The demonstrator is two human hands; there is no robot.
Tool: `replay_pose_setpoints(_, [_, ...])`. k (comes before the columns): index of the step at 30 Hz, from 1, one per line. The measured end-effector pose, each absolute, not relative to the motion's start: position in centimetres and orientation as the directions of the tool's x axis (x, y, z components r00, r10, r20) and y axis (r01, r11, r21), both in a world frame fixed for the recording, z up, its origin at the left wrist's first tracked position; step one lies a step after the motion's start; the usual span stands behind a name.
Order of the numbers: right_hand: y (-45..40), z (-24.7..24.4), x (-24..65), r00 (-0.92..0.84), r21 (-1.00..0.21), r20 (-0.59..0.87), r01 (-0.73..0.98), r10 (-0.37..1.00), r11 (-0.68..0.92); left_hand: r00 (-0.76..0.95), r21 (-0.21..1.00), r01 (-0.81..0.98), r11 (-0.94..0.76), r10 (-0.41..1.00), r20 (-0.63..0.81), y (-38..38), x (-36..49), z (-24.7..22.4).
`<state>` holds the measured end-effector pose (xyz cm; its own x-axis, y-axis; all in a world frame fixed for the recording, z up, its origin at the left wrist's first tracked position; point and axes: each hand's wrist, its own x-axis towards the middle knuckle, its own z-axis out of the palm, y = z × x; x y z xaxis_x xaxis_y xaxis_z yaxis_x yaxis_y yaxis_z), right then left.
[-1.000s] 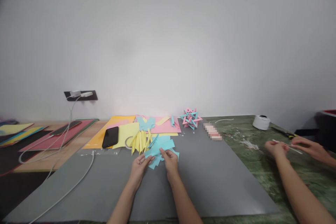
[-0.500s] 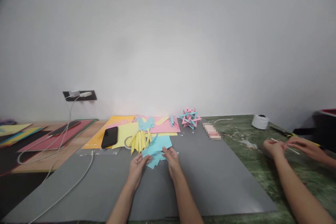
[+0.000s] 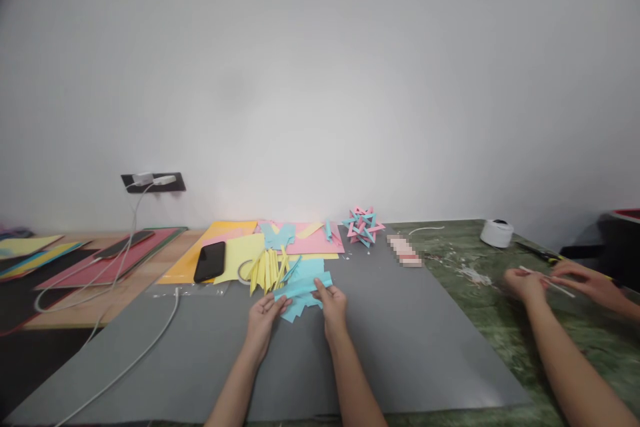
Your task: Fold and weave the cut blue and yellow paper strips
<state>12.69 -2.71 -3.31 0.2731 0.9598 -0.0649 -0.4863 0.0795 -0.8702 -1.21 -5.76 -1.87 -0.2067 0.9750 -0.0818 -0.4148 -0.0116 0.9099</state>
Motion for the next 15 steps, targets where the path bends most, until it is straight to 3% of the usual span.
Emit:
replay_pose_setpoints(5, [-2.5,-3.5,12.5,0.321,-0.885,-0.083,-0.458,0.943,0.078,-0.220,0.910,-0.414,-0.041,0.974,-0.056,-5.8,-1.2,-2.1])
replay_pose_setpoints(8, [-2.8,-3.0,12.6,0.225,-0.860,-0.063,-0.506,0.972,0.062,-0.295,0.898,-0.433,-0.073,0.953,-0.065,-5.6,-1.3,-2.2])
replay_pose_setpoints(12, [-3.5,-2.1,12.5,0.008,-0.831,0.086,-0.551,0.996,0.076,-0.311,0.889,-0.444,-0.115,0.950,-0.032,-5.5,-1.4,-2.2])
replay_pose_setpoints(15, [-3.7,-2.1,12.2,-0.028,-0.835,0.116,-0.544,0.993,0.082,-0.313,0.895,-0.430,-0.115,0.949,-0.028,-5.5,-1.4,-2.2])
